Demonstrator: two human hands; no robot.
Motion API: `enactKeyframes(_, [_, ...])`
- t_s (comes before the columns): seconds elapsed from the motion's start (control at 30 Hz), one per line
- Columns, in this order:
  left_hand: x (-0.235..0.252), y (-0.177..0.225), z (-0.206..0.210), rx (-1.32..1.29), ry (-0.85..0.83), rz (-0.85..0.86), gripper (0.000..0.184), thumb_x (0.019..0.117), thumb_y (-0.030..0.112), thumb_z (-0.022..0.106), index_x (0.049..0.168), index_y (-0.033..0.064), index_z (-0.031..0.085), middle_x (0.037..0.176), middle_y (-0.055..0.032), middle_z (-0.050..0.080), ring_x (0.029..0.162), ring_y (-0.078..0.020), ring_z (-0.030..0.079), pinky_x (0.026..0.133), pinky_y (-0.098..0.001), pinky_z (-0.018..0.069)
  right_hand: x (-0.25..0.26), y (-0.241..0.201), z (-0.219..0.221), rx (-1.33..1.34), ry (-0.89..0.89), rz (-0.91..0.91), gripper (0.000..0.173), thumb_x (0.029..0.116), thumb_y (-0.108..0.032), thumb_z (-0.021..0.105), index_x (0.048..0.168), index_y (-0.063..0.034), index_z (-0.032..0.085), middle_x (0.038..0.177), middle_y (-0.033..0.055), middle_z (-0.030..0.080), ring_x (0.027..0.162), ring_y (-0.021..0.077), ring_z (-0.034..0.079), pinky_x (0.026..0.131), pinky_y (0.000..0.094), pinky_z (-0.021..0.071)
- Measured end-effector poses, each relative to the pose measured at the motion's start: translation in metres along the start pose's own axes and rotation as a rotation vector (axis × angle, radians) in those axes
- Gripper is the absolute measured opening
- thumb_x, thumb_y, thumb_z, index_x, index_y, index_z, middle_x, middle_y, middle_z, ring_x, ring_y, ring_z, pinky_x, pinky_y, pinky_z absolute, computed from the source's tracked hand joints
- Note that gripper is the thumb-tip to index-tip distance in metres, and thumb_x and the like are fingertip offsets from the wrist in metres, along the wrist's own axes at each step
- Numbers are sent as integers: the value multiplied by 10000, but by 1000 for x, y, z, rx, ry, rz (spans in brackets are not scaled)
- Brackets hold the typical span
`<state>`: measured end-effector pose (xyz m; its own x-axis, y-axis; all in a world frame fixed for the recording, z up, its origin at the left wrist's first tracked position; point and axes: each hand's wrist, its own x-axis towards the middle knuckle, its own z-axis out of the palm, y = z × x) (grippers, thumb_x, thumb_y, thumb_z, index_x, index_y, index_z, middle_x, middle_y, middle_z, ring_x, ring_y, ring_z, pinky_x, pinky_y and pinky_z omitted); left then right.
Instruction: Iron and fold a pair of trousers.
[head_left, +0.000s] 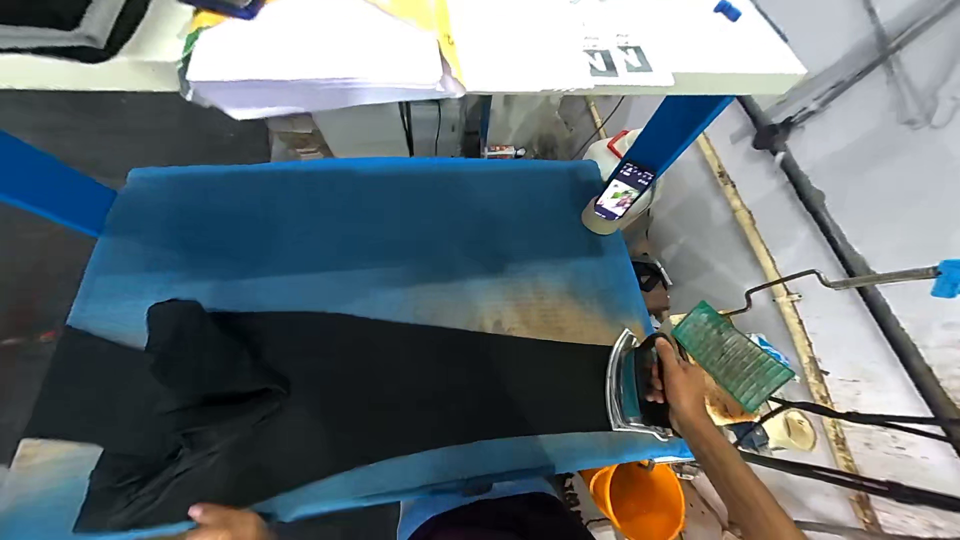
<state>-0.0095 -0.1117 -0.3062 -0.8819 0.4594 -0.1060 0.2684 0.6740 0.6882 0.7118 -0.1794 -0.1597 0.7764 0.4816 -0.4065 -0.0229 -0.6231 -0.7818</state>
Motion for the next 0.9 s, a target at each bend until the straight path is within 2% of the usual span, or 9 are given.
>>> enactKeyframes(0.13, [-23,29,-16,-35,-24,-67,763,1114,469,305,1574,-125,173,1568,-359,345,1473,-399,396,1216,-464,333,-30,-12,58,-70,-170,-29,644,998,-665,498,746,-79,581,538,34,494,406,178,491,403,378,493])
enactKeyframes(0.2, [-24,32,-17,-52,-57,-81,767,1119,468,294,1590,-111,116,1599,-353,293,1505,-380,349,1235,-442,305,-62,-24,114,-240,-288,-98,690,974,-702,502,830,-47,663,637,103,588,519,254,586,503,481,544])
enactKeyframes(0.27, [-16,23,-19,-95,-111,-71,773,1117,478,292,1604,-84,83,1624,-337,252,1523,-366,317,1242,-454,291,-111,-42,177,-472,-437,-264,678,962,-727,484,863,-96,713,699,107,655,620,288,654,582,549,556])
enactKeyframes(0.33, [-8,12,-21,-195,-165,-83,757,1109,498,310,1627,-14,104,1631,-280,287,1499,-321,367,1215,-471,346,-174,-67,237,-621,-625,-479,609,975,-690,495,875,-130,714,732,92,662,698,299,672,624,576,546])
enactKeyframes(0.4, [-5,12,-25,-283,-229,-154,736,1098,536,324,1636,70,142,1600,-223,373,1415,-298,474,1108,-523,459,-224,-87,293,-686,-801,-644,592,967,-679,516,823,-136,702,723,78,660,730,286,680,652,566,547])
enactKeyframes(0.53, [-3,17,-33,-366,-318,-246,655,1097,543,324,1587,109,291,1468,-195,522,1244,-297,602,947,-560,548,-283,-107,358,-718,-1104,-744,652,987,-678,477,796,-84,667,766,113,661,803,302,681,715,553,526])
enactKeyframes(0.6, [-1,17,-35,-363,-336,-266,648,1096,547,323,1574,111,315,1444,-191,540,1212,-298,618,919,-568,557,-286,-105,358,-717,-1117,-751,650,992,-675,469,799,-84,661,770,109,655,807,294,675,722,534,524])
enactKeyframes(0.7, [0,15,-33,-363,-337,-254,631,1097,547,313,1579,140,308,1445,-175,545,1209,-292,623,900,-578,561,-254,-93,318,-711,-1002,-706,643,985,-692,462,819,-107,669,747,97,650,778,288,677,694,535,532])
enactKeyframes(0.9, [4,5,-29,-385,-352,-188,642,1099,545,299,1572,112,326,1462,-153,542,1269,-252,599,992,-532,544,-138,-40,150,-664,-548,-439,640,967,-723,471,818,-140,690,667,61,606,647,270,631,604,536,525])
